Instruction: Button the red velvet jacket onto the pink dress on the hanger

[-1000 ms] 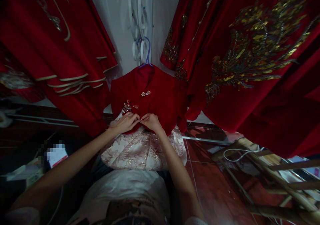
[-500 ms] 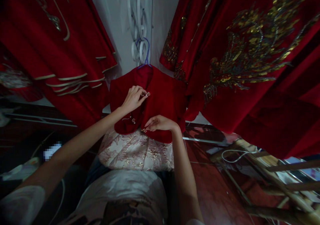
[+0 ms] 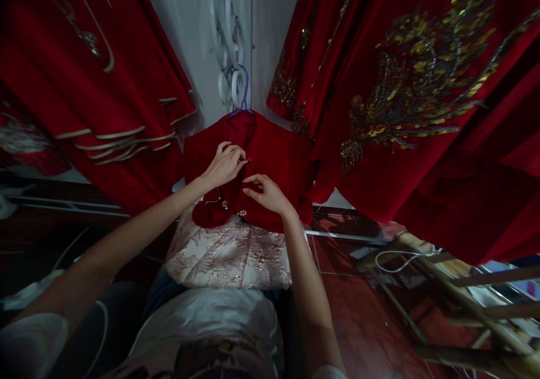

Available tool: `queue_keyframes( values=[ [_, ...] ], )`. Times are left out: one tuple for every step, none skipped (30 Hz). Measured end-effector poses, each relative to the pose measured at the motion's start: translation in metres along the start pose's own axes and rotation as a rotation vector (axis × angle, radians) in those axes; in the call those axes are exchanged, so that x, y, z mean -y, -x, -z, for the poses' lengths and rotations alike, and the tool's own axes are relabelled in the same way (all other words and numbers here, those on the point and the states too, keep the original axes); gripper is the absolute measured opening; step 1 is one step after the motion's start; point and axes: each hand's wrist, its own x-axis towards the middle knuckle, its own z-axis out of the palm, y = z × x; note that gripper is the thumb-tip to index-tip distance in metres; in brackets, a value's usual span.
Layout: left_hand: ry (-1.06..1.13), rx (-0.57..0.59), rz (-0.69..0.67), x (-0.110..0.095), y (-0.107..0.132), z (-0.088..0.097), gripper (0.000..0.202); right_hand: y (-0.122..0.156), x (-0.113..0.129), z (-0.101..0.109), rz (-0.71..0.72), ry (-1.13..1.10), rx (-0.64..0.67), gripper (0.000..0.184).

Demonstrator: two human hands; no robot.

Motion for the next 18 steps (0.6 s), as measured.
queue_keyframes(
  values=[
    [0.000,-0.001,-0.012,0.001,0.000,0.000,0.018,-0.006,0.002,0.000,0.047,0.045,-0.112,0.026],
    [-0.004,-0.002,-0.020,0.002,0.000,0.000,0.019,-0.012,0.005,0.001,0.084,0.080,-0.218,0.026],
    [-0.012,-0.006,-0.024,0.003,-0.001,0.001,0.020,-0.019,0.008,0.001,0.111,0.098,-0.308,0.026],
    [-0.025,-0.011,-0.030,0.005,-0.002,0.001,0.021,-0.026,0.012,0.000,0.132,0.098,-0.377,0.026],
    [-0.042,-0.014,-0.036,0.007,-0.004,0.001,0.022,-0.034,0.015,0.000,0.152,0.079,-0.420,0.026],
    [-0.061,-0.013,-0.044,0.009,-0.006,0.001,0.023,-0.042,0.019,-0.002,0.173,0.045,-0.435,0.028],
    [-0.081,-0.003,-0.049,0.010,-0.008,0.002,0.025,-0.050,0.022,-0.004,0.194,0.000,-0.424,0.031],
    [-0.103,0.018,-0.049,0.011,-0.010,0.003,0.026,-0.058,0.024,-0.007,0.213,-0.047,-0.395,0.036],
    [-0.128,0.054,-0.047,0.012,-0.011,0.004,0.027,-0.066,0.026,-0.011,0.225,-0.089,-0.356,0.041],
    [-0.154,0.104,-0.040,0.012,-0.013,0.005,0.029,-0.074,0.026,-0.015,0.220,-0.118,-0.322,0.048],
    [-0.180,0.164,-0.028,0.012,-0.013,0.006,0.030,-0.080,0.024,-0.018,0.189,-0.123,-0.303,0.055],
    [-0.202,0.228,-0.009,0.013,-0.013,0.007,0.031,-0.084,0.022,-0.021,0.126,-0.099,-0.304,0.064],
    [-0.220,0.289,0.021,0.014,-0.011,0.009,0.031,-0.087,0.019,-0.024,0.038,-0.046,-0.329,0.072],
    [-0.236,0.341,0.065,0.015,-0.009,0.010,0.030,-0.088,0.016,-0.025,-0.052,0.028,-0.379,0.081],
    [-0.248,0.376,0.125,0.018,-0.007,0.011,0.028,-0.087,0.012,-0.025,-0.123,0.116,-0.449,0.088],
    [-0.257,0.396,0.194,0.022,-0.004,0.011,0.025,-0.085,0.008,-0.023,-0.159,0.208,-0.533,0.091],
    [-0.265,0.399,0.268,0.027,0.000,0.012,0.023,-0.081,0.005,-0.020,-0.160,0.295,-0.619,0.092],
    [-0.276,0.387,0.334,0.033,0.002,0.011,0.021,-0.077,0.003,-0.015,-0.136,0.373,-0.696,0.090]
  ],
)
